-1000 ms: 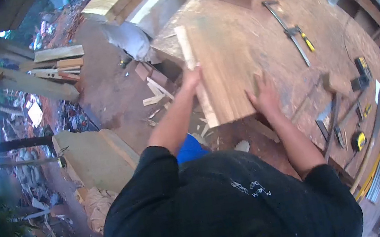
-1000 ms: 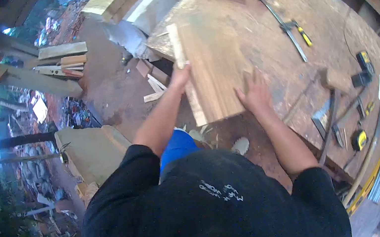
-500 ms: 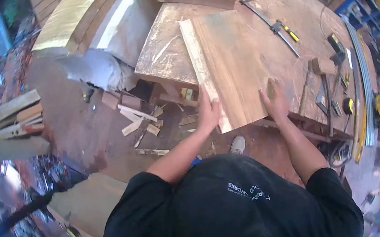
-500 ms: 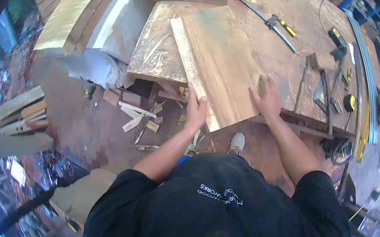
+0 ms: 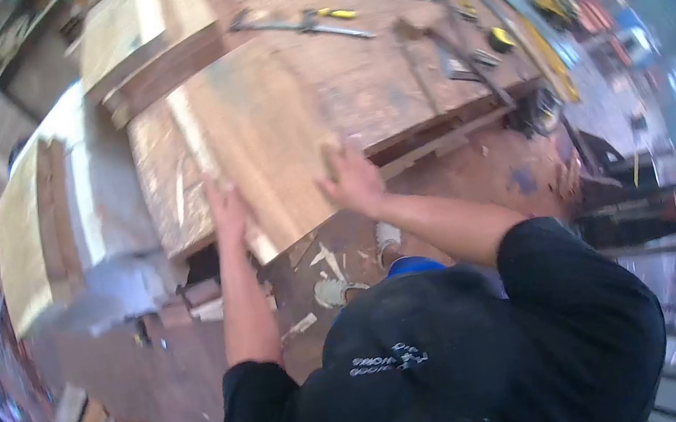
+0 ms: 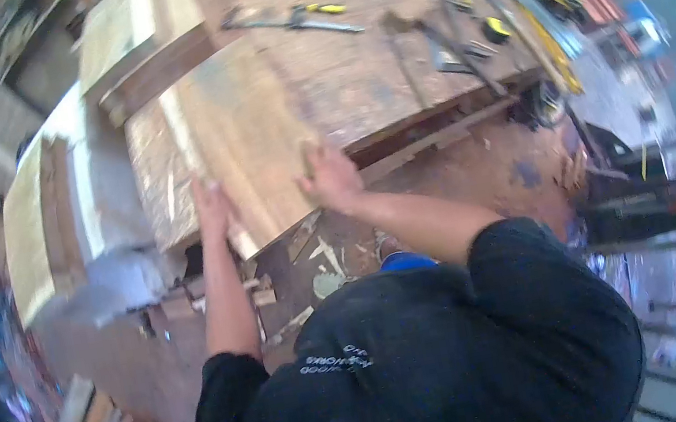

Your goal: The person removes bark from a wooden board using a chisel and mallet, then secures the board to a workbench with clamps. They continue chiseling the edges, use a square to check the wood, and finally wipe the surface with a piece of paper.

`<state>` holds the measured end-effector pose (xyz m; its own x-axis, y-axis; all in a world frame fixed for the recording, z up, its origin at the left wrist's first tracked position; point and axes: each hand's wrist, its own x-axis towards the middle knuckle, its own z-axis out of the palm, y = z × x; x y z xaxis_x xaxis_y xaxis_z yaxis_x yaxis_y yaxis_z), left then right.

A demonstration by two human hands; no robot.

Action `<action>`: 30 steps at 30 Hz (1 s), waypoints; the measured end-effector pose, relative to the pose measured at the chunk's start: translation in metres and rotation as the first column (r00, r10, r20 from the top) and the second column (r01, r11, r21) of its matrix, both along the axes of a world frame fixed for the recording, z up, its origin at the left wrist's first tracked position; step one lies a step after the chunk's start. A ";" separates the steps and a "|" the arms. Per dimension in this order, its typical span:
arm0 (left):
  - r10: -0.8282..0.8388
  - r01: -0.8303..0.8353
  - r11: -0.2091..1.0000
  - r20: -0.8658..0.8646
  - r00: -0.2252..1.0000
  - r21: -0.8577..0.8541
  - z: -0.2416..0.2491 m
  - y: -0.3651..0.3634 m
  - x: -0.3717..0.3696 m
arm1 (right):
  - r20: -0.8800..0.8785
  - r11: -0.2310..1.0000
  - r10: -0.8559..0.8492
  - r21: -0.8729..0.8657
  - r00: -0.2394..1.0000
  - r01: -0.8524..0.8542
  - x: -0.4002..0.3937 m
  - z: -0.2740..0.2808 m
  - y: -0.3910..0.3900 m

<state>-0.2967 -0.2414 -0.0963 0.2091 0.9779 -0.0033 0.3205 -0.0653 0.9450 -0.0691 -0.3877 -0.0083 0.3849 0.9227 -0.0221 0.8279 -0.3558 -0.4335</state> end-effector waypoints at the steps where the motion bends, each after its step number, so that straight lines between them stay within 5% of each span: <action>1: -0.003 0.002 1.000 -0.041 0.999 -0.023 0.012 -0.013 -0.004 | -0.003 1.000 0.006 0.025 1.000 -0.006 0.003 -0.006 0.000; 5: -0.019 0.018 0.999 0.020 1.000 0.027 0.063 -0.102 0.000 | -0.156 0.999 -0.005 0.033 0.988 0.010 0.011 0.010 -0.006; 7: -0.035 0.045 0.991 -0.081 0.996 0.129 0.028 -0.136 -0.020 | -0.296 0.998 0.057 0.016 0.954 -0.055 0.019 0.004 -0.007; 9: -0.028 0.029 1.000 -0.038 0.999 0.011 0.043 -0.173 -0.031 | -0.314 0.995 0.097 0.050 0.944 -0.086 0.025 -0.004 -0.007; 11: -0.229 0.102 0.891 -0.243 0.943 -0.443 0.089 -0.175 -0.043 | -0.327 0.988 0.149 0.084 0.933 -0.128 0.033 -0.008 -0.009; 12: -0.214 0.091 0.899 -0.250 0.944 -0.428 0.077 -0.172 -0.052 | -0.343 0.974 0.225 0.086 0.912 -0.209 0.040 -0.008 -0.010; 14: 0.271 -0.291 0.956 -0.259 0.927 -0.038 0.046 -0.161 -0.069 | -0.364 0.950 0.313 0.100 0.877 -0.297 0.068 -0.008 -0.006; 16: 0.243 -0.248 0.968 -0.372 0.896 0.036 0.063 -0.135 -0.041 | -0.654 0.839 0.484 0.158 0.581 -0.521 0.110 -0.008 0.002; 18: 0.224 -0.204 0.974 -0.473 0.852 0.094 0.080 -0.116 0.025 | -0.716 0.833 0.476 0.181 0.511 -0.522 0.160 0.001 0.012; 19: 0.270 -0.322 0.944 -0.733 0.624 0.073 0.087 -0.108 0.068 | -0.772 0.839 0.453 0.201 0.445 -0.505 0.185 0.005 0.017; 20: 0.249 -0.435 0.896 -0.912 0.327 0.088 0.091 -0.104 0.098 | -0.572 0.865 0.496 0.256 0.653 -0.432 0.212 0.002 0.020; 23: 0.287 -0.505 0.852 -0.930 0.231 0.138 0.077 -0.089 0.117 | -0.371 0.924 0.340 0.303 0.864 -0.233 0.316 -0.005 0.039; 25: 0.274 -0.486 0.866 -0.926 0.258 0.121 0.078 -0.094 0.136 | -0.326 0.939 0.104 0.343 0.940 0.015 0.383 0.000 0.038; 26: 0.278 -0.371 0.916 -0.910 0.307 0.155 0.072 -0.096 0.141 | -0.037 0.944 0.055 0.328 0.998 -0.040 0.422 0.009 0.038; 27: 0.283 -0.261 0.945 -0.893 0.350 0.197 0.067 -0.098 0.143 | -0.006 0.856 0.101 0.511 0.995 -0.083 0.460 -0.010 0.038; 29: 0.160 -0.274 0.958 -0.952 0.261 0.086 0.068 -0.097 0.169 | 0.007 0.997 -0.069 0.040 0.998 0.069 0.494 0.017 0.032; 30: 0.211 -0.244 0.961 -0.918 0.335 0.132 0.071 -0.096 0.180 | 0.168 0.985 -0.127 0.139 0.977 0.104 0.514 -0.006 0.031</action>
<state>-0.1165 -0.3374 -0.0257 -0.1716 0.9831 -0.0640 0.9833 0.1749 0.0496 0.4449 -0.3571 -0.0142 0.4767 0.8622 0.1712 0.8516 -0.4046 -0.3332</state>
